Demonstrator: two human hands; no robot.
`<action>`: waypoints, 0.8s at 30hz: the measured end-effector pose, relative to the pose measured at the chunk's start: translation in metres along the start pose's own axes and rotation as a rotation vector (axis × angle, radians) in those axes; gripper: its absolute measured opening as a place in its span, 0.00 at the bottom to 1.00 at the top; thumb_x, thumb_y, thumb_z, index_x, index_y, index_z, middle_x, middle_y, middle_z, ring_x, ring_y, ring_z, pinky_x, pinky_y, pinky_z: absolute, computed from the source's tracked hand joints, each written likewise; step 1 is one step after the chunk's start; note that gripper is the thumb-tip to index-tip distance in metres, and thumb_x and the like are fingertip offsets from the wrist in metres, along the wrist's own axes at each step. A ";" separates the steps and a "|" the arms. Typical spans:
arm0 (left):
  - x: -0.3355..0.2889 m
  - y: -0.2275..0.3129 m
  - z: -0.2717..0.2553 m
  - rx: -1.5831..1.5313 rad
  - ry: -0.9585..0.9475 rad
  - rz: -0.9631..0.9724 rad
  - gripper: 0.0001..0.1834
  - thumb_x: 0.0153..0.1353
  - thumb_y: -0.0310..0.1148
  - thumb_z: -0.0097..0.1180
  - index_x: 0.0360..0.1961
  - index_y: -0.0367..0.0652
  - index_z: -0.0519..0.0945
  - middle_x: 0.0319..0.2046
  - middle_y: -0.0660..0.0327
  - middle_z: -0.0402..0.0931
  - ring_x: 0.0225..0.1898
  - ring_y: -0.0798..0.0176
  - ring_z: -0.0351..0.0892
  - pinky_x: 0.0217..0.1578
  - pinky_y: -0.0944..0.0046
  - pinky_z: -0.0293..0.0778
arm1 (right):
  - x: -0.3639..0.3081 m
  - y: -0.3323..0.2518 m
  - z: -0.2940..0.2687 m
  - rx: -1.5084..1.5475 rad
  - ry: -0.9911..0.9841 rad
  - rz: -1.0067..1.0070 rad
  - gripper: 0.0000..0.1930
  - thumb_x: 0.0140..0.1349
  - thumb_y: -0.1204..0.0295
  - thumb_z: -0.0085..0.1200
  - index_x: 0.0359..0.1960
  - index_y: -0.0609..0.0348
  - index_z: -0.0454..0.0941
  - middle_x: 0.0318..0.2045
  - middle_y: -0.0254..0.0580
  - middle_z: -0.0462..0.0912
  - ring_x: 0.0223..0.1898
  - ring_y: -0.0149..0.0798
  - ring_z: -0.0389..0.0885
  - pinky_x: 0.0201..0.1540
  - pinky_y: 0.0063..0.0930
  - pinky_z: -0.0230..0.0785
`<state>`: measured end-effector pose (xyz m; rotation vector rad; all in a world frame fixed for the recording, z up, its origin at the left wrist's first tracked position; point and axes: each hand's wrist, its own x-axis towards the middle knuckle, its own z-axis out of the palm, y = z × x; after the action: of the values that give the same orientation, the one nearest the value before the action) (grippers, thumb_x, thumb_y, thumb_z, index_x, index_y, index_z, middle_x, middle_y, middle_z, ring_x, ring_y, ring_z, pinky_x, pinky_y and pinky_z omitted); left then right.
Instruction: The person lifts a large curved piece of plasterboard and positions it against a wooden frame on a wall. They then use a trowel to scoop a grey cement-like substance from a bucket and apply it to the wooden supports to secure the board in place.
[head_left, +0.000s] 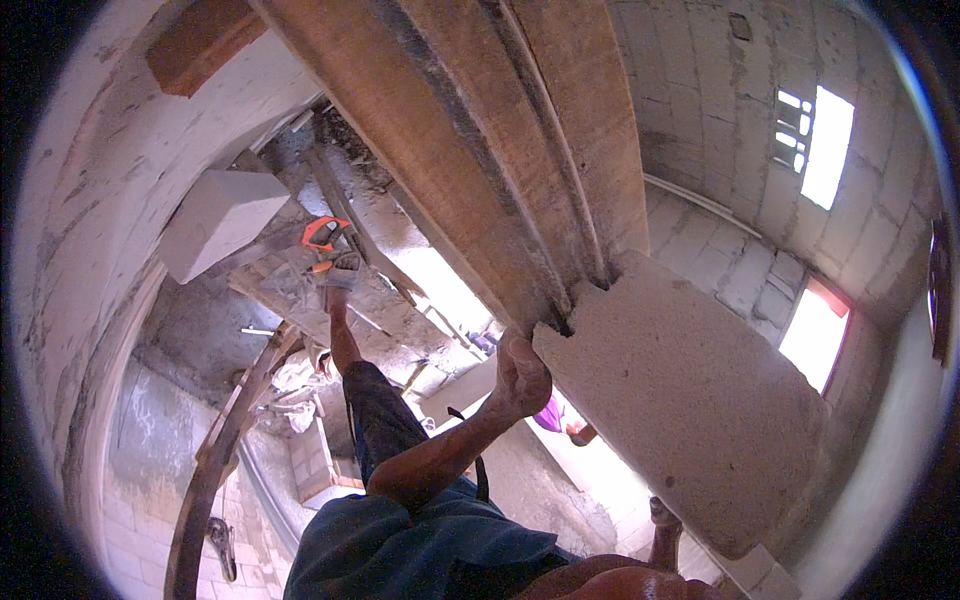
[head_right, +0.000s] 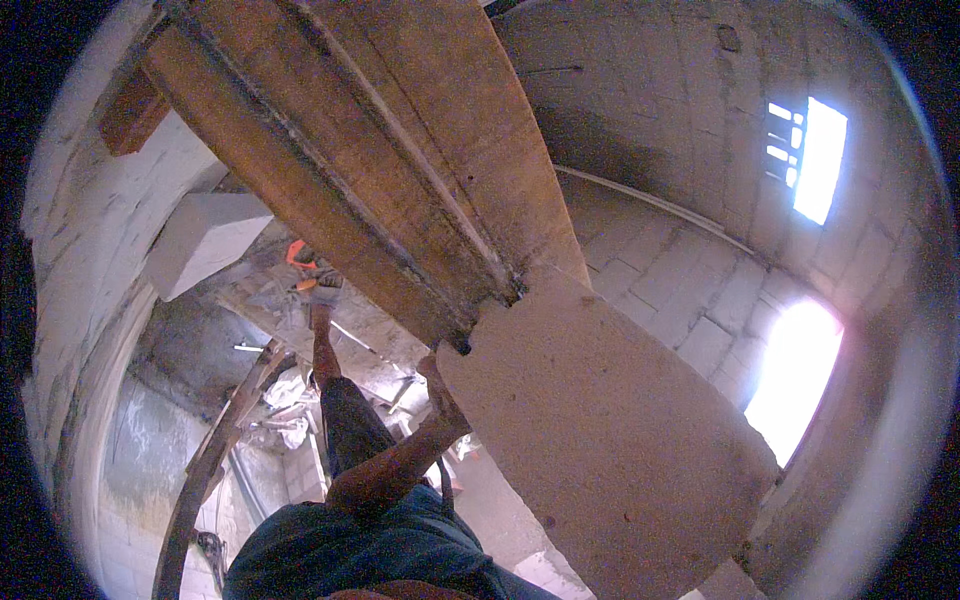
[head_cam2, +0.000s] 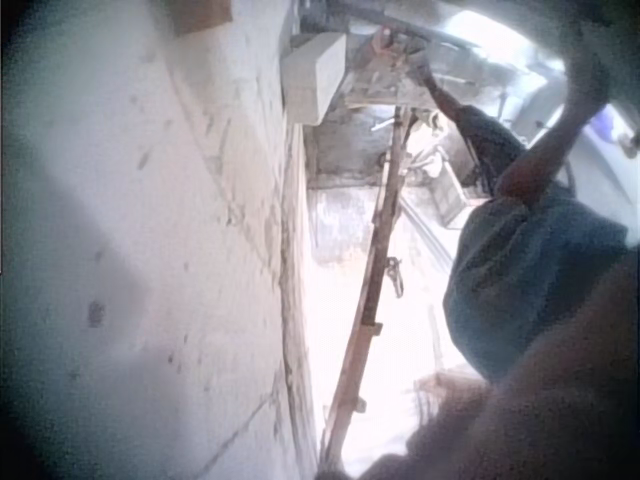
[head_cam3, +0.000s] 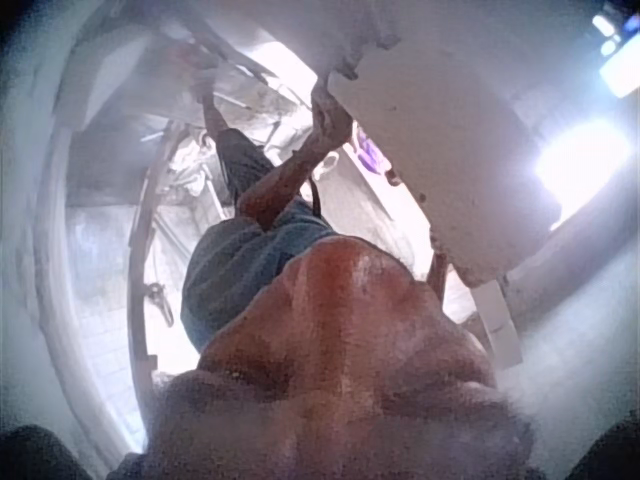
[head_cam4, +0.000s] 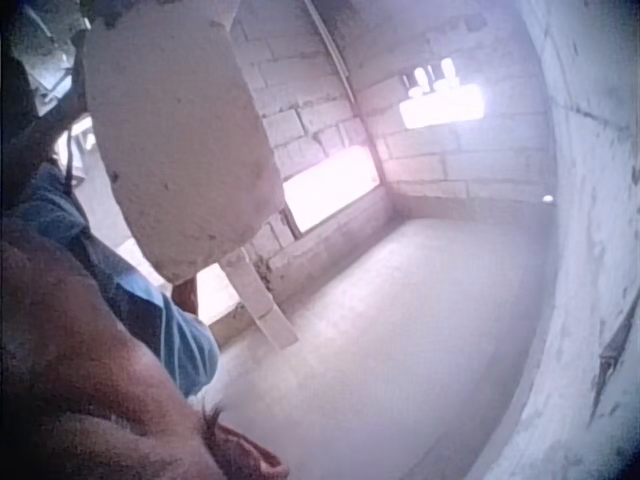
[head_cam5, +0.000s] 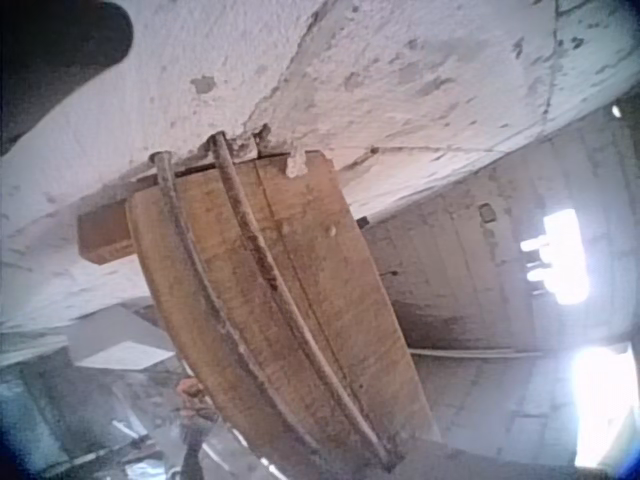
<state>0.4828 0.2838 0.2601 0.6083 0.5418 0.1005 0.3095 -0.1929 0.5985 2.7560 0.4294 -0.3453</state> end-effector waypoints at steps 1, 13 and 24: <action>0.000 -0.002 -0.003 0.026 -0.048 0.012 0.51 0.64 0.73 0.21 0.51 0.29 0.73 0.45 0.45 0.79 0.47 0.51 0.79 0.45 0.52 0.75 | -0.004 0.003 0.001 -0.009 0.002 -0.002 0.49 0.49 0.46 0.63 0.68 0.60 0.56 0.62 0.56 0.68 0.61 0.57 0.69 0.65 0.56 0.59; 0.000 -0.025 -0.007 0.201 -0.013 0.090 0.46 0.68 0.69 0.20 0.42 0.32 0.75 0.35 0.48 0.80 0.37 0.49 0.82 0.35 0.51 0.74 | -0.028 0.029 0.016 -0.087 -0.005 -0.021 0.43 0.53 0.48 0.60 0.66 0.60 0.60 0.59 0.56 0.71 0.58 0.57 0.72 0.64 0.56 0.61; -0.001 -0.020 -0.004 0.025 0.012 0.055 0.48 0.67 0.70 0.22 0.38 0.32 0.77 0.33 0.51 0.82 0.34 0.55 0.83 0.32 0.56 0.75 | -0.039 0.060 0.035 -0.146 -0.013 -0.064 0.38 0.57 0.50 0.58 0.65 0.60 0.63 0.57 0.56 0.75 0.56 0.58 0.75 0.63 0.56 0.63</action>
<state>0.4790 0.2697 0.2465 0.6471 0.5391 0.1494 0.2865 -0.2695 0.5942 2.6015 0.5187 -0.3338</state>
